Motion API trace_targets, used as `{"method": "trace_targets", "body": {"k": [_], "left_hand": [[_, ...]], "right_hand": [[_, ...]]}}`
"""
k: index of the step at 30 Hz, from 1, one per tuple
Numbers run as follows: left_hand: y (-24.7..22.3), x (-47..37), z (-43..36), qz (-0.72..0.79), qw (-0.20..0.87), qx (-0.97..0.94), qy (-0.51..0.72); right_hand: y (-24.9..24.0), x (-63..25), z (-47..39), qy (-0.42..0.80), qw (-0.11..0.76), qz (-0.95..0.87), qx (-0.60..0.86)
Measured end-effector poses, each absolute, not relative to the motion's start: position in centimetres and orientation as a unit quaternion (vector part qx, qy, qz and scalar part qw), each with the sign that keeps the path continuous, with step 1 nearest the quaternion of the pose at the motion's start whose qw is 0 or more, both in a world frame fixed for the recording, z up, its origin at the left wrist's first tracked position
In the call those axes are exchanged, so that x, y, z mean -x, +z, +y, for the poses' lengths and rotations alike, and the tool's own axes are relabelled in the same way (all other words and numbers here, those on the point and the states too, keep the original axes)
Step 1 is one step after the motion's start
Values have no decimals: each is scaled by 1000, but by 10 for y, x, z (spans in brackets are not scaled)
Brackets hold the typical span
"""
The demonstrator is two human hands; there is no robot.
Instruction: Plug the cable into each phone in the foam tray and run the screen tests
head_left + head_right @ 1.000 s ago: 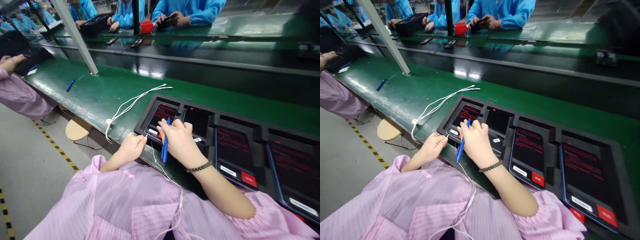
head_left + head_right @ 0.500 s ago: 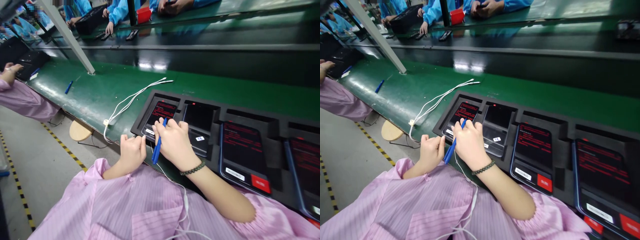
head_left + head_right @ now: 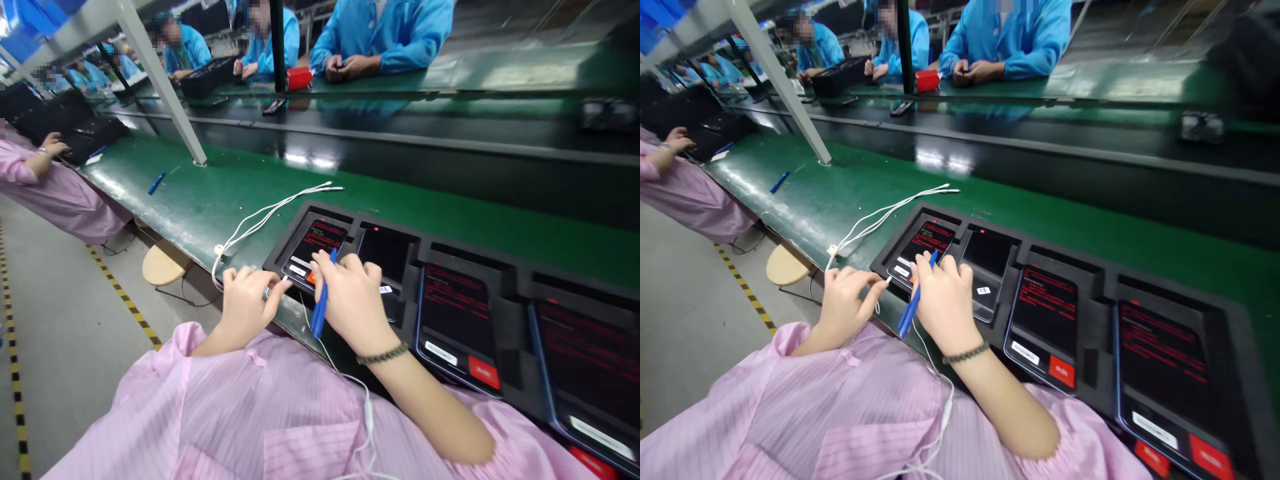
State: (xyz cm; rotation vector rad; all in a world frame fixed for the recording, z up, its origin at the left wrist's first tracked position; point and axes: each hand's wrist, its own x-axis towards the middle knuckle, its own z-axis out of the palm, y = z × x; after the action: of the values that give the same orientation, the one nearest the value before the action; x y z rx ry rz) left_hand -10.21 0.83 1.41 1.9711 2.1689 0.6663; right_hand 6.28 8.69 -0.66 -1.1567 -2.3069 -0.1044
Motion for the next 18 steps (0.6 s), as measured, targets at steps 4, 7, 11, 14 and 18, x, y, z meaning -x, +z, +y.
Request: {"method": "trace_targets", "body": {"k": [4, 7, 11, 14, 18], "left_hand": [[46, 90, -2, 420, 242, -857, 173], [48, 69, 2, 224, 356, -903, 89], [34, 49, 10, 188, 399, -895, 67], [25, 46, 13, 189, 383, -899, 97], [17, 42, 14, 166, 409, -885, 150]], "right_hand": [[15, -92, 73, -102, 372, -838, 386], [26, -109, 67, -131, 398, -842, 340], [32, -124, 62, -130, 402, -853, 307], [33, -133, 60, -153, 396, -857, 293], [27, -149, 60, -104, 400, -860, 299]]}}
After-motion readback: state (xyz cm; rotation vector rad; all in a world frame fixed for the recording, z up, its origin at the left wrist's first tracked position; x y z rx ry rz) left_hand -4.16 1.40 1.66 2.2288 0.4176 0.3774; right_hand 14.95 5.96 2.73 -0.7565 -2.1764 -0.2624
